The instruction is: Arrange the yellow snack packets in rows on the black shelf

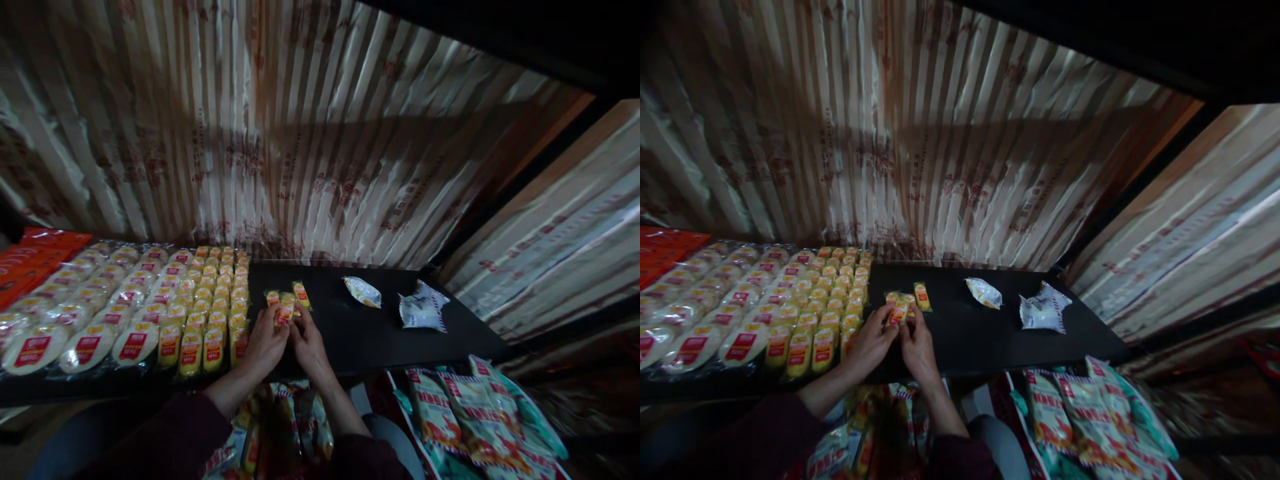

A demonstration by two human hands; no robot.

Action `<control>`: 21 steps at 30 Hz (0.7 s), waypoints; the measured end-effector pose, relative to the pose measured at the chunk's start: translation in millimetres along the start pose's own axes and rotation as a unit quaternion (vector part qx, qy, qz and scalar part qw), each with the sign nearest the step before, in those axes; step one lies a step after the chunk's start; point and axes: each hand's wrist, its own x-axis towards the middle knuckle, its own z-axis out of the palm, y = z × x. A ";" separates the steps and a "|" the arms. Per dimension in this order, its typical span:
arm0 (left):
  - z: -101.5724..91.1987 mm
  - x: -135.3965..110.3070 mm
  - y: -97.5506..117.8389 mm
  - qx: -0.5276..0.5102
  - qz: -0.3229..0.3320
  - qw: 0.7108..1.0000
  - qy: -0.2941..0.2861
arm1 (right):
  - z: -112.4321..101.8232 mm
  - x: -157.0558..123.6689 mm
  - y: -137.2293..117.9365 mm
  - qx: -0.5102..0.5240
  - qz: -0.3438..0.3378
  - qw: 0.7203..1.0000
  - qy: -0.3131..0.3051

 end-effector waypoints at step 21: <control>-13.6 97.1 27.6 0.079 -0.068 0.993 0.055 | 45.4 134.1 7.8 -0.103 -0.039 0.994 0.016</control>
